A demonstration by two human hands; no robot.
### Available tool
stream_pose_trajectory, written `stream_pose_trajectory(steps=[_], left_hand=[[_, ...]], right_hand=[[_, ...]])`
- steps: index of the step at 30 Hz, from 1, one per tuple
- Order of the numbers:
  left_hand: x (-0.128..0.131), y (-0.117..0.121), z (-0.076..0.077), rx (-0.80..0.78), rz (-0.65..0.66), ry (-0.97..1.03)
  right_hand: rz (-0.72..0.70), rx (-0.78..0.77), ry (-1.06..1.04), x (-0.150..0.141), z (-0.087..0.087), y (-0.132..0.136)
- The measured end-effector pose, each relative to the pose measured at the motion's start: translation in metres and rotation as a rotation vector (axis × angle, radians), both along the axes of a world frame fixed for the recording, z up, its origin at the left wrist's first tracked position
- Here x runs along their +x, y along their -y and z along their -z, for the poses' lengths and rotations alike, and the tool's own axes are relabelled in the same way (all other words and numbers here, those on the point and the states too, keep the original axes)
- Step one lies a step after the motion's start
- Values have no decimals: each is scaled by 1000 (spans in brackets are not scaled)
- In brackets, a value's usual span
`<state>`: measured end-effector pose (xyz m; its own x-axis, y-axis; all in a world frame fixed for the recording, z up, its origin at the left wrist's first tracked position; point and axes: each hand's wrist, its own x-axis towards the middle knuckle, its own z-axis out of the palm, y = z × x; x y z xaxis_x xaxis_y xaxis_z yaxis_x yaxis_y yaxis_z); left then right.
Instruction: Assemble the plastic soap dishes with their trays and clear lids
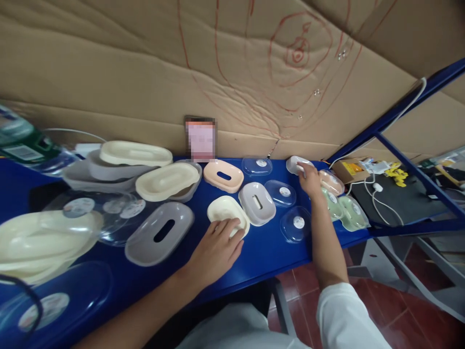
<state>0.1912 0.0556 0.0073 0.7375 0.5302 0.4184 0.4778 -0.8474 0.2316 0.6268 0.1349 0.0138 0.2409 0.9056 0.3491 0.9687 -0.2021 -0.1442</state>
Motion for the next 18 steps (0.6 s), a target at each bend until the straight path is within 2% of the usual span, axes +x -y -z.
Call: stream_pose_trajectory(steps=[3,6,14,18], left_hand=[[0,0,2,3,5,12],[0,2,2,23,30,27],[0,4,-5,46,75,51],[0,3,-6,46,70,33]], right_hand=[[24,-33,-19,0,10,-3],[27,-19,-41,-5,13,-5],[-134,11,-93,-32,-4,-5],[-176,76,-79,-58,-16,0]])
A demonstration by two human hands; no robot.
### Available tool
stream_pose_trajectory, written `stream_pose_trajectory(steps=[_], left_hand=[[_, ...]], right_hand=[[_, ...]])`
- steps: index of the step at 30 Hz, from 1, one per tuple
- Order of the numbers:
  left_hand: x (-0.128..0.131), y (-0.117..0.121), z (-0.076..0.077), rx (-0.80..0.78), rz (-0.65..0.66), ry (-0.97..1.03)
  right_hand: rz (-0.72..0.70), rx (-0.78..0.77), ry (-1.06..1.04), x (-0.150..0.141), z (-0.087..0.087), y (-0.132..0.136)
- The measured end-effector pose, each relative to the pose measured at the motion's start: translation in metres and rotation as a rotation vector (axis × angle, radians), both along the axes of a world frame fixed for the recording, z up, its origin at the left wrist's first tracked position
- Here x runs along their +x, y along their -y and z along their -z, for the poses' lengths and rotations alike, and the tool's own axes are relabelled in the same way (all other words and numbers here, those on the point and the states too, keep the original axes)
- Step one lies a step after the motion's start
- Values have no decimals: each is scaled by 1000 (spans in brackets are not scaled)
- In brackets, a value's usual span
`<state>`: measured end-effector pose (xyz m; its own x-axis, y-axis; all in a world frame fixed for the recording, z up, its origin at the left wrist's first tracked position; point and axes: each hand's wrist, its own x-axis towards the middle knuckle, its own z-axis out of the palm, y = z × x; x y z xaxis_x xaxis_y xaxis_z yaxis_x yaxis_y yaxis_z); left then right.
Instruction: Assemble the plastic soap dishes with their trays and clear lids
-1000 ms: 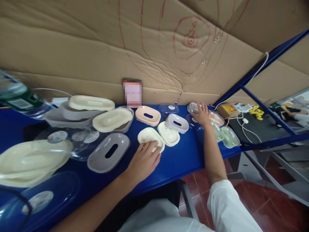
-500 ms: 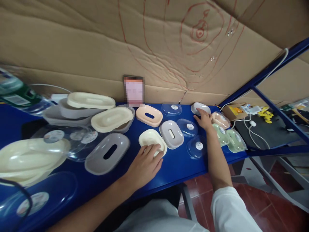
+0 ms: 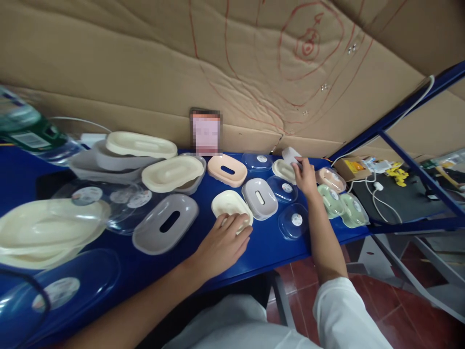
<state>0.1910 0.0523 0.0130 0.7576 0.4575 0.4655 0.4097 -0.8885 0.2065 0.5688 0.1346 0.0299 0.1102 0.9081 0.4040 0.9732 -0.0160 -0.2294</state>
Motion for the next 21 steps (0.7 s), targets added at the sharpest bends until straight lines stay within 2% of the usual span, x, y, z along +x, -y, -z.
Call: stream_pose_trajectory(steps=[3,5,7,10,12,14,16,18,21], left_hand=[[0,0,2,-17,8,-6],[0,0,3,-26,15,-15],[0,0,3,-35,21,-25],[-1,1,2,-45,29,-23],[0,3,1,-44,52,-16],[0,5,0,-42,100,-16],[1,8,0,-45,145,-26],[2,9,2,-52,162,-48],[3,8,8,-65,112,-81]], right_hand=[[-148,-13,68,-22,-13,5],[-194,-31,106,-24,-26,13],[-127,7,102,-10,-42,30],[134,48,72,31,-54,74],[346,-52,94,53,-46,109],[476,-147,136,60,-27,140],[493,-155,183,53,-3,164],[447,-101,208,36,17,183],[379,-10,169,6,31,208]])
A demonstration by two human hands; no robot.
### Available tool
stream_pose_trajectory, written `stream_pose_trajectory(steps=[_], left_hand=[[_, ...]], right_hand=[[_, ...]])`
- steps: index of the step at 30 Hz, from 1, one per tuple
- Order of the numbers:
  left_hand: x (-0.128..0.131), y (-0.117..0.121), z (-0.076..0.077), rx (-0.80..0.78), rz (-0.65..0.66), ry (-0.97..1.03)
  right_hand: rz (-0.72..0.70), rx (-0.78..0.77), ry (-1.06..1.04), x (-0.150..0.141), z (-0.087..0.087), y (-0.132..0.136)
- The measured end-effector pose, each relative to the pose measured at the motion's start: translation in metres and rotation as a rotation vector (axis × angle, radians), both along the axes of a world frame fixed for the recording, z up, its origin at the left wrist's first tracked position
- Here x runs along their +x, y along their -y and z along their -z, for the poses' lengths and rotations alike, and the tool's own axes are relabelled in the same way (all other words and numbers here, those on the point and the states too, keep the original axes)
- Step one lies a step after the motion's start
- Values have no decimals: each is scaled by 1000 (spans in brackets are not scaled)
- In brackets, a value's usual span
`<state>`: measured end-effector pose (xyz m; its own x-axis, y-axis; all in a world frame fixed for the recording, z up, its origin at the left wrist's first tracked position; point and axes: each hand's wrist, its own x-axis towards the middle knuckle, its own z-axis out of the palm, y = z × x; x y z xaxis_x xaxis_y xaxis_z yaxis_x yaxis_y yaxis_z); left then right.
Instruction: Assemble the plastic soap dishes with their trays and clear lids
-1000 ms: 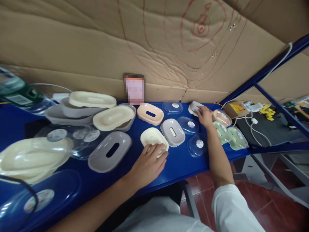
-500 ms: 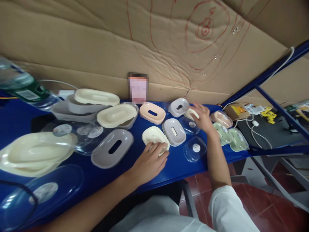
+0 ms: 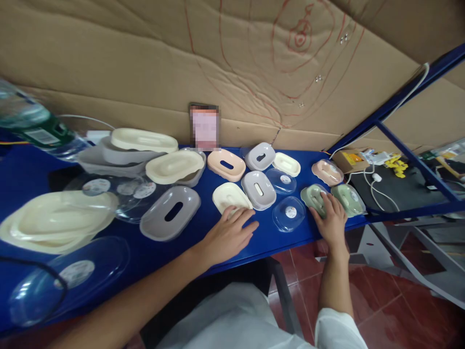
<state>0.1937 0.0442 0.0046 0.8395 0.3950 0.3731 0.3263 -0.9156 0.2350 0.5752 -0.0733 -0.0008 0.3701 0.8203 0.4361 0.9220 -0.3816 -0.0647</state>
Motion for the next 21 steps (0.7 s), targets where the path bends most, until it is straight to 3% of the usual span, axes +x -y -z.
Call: stream_pose_trajectory(steps=[4,8,16,21], left_hand=[[-1,-3,9,-11,-69,0],[4,-6,12,10,-20,-22],[40,-20,10,9,44,-70],[80,-50,-5,-15,9,-31]], right_hand=[[26,101,-5,-44,1,30],[-138,27,-8,-76,6,42],[-90,14,46,-66,5,23],[-87,12,59,-64,1,28]])
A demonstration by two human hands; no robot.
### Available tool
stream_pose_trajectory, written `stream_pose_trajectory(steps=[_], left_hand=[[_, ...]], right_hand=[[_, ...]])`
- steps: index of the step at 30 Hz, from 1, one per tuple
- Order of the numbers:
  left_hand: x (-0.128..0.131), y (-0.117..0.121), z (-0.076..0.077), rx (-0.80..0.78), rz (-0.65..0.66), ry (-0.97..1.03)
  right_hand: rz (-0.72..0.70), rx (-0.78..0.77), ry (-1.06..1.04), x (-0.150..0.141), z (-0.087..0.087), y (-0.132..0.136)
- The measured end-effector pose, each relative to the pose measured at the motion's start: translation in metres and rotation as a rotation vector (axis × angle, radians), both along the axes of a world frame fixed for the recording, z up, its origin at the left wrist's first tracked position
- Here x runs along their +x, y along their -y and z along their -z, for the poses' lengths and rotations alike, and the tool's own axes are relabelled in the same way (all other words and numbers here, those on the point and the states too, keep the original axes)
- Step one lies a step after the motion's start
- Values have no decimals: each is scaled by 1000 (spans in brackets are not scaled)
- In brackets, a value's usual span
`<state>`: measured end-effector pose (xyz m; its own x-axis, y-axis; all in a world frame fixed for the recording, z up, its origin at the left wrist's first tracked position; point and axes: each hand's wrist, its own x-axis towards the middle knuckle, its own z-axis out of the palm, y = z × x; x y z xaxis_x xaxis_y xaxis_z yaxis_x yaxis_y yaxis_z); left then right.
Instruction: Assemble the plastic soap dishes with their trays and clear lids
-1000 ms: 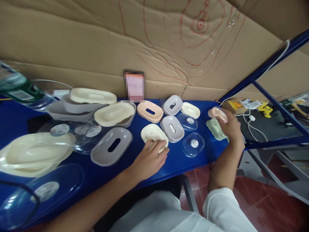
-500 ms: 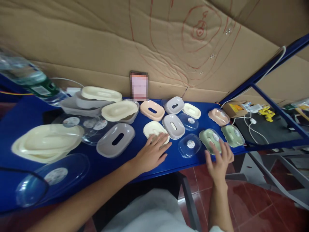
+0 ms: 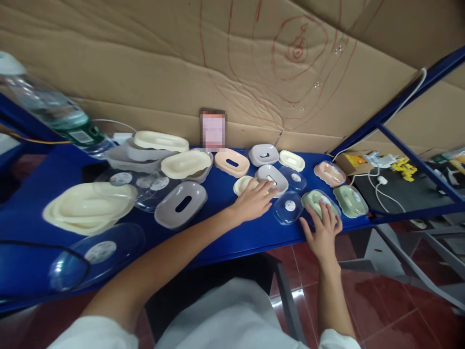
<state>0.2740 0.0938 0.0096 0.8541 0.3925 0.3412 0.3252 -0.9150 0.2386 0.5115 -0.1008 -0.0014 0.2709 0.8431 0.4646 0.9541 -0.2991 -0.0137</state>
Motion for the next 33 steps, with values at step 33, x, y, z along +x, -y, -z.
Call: stream_pose_trajectory(steps=[33], left_hand=[[63,-69,-42,125,-178,-50]], right_hand=[[58,680,-405,-4,33,20]])
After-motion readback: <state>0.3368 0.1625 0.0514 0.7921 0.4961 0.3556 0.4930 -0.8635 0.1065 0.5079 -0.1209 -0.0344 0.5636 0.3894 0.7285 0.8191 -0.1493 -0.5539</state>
